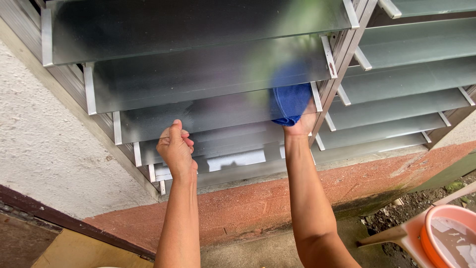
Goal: The person wipes the individual glass slats of a louvered window using a blue cloth, moving from slat to slat and occasionally dipping the cloth into a small bucket of water.
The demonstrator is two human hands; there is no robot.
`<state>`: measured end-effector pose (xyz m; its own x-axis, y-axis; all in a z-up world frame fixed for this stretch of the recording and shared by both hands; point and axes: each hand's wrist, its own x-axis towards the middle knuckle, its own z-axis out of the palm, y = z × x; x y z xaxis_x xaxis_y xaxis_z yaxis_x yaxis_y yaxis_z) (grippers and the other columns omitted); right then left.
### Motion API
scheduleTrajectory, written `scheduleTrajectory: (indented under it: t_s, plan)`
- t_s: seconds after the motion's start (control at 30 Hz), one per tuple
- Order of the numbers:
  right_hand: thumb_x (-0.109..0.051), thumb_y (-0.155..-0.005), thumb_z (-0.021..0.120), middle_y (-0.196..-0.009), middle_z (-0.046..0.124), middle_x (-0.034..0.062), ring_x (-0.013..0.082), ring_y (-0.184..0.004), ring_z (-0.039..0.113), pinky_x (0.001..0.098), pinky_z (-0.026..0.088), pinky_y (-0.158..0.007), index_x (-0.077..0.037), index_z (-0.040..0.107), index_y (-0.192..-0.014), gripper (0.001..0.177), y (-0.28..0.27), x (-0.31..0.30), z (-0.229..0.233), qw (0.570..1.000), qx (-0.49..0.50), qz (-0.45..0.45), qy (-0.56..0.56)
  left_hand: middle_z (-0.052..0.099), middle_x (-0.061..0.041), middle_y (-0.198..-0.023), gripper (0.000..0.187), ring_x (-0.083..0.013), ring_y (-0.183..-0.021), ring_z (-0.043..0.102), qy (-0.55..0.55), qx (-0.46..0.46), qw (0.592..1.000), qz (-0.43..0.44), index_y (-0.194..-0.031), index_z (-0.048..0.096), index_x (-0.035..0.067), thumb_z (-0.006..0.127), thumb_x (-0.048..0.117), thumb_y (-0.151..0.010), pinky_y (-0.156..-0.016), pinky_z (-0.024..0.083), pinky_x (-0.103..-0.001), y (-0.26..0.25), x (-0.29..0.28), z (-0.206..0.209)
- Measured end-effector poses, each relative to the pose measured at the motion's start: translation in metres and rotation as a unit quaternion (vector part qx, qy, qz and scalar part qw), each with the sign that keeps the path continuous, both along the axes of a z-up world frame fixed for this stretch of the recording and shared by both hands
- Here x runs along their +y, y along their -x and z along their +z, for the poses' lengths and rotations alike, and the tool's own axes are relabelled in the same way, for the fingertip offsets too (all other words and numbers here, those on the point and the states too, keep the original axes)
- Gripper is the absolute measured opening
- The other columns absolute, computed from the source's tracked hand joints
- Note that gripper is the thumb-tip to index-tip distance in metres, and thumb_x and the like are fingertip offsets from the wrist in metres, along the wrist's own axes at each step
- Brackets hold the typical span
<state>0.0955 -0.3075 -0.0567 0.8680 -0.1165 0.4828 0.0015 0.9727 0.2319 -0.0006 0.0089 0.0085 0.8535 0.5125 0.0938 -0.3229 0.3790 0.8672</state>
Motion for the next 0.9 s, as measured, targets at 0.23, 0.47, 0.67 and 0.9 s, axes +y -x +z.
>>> scheduleTrajectory:
  t_s: [0.23,0.47,0.67,0.9]
  plan:
    - [-0.026,-0.112,0.038,-0.121,0.067,0.0199,0.0344,-0.112,0.067,0.0518,0.057,-0.100,-0.001,0.066,-0.119,0.038,0.088,0.017,-0.010,0.991,0.123,-0.024,-0.049,0.056,0.001,-0.057,0.034,-0.0043,-0.041,0.047,0.015,0.013,1.000,0.007,-0.063,0.058,0.013,0.069,0.020,-0.095,-0.035,0.028,-0.019,0.000,-0.002,0.002]
    - [-0.030,-0.106,0.042,-0.107,0.071,0.0147,0.0284,-0.101,0.069,0.0436,0.064,-0.083,-0.003,0.067,-0.117,0.038,0.087,0.070,0.003,0.963,0.220,-0.124,0.096,0.054,0.003,-0.057,0.039,-0.0042,-0.042,0.045,0.013,-0.008,1.000,0.002,-0.061,0.054,0.013,0.068,0.022,-0.095,-0.035,0.027,-0.020,-0.003,0.000,-0.002]
    - [-0.020,-0.118,0.043,-0.105,0.070,0.0146,0.0230,-0.093,0.070,0.0347,0.063,-0.075,-0.002,0.068,-0.125,0.031,0.101,0.172,-0.020,0.976,0.104,-0.023,0.187,0.055,0.001,-0.058,0.035,-0.0045,-0.043,0.047,0.008,-0.038,0.999,0.004,-0.064,0.058,0.012,0.071,0.020,-0.095,-0.039,0.031,-0.019,-0.005,0.002,-0.006]
    - [-0.045,-0.109,0.036,-0.113,0.066,0.0132,0.0255,-0.111,0.062,0.0477,0.061,-0.095,-0.011,0.064,-0.112,0.044,0.095,0.048,0.003,0.997,0.064,0.051,0.004,0.056,0.002,-0.057,0.035,-0.0037,-0.041,0.045,0.023,-0.016,1.000,0.003,-0.063,0.056,0.013,0.070,0.020,-0.095,-0.034,0.025,-0.019,-0.006,0.000,-0.007]
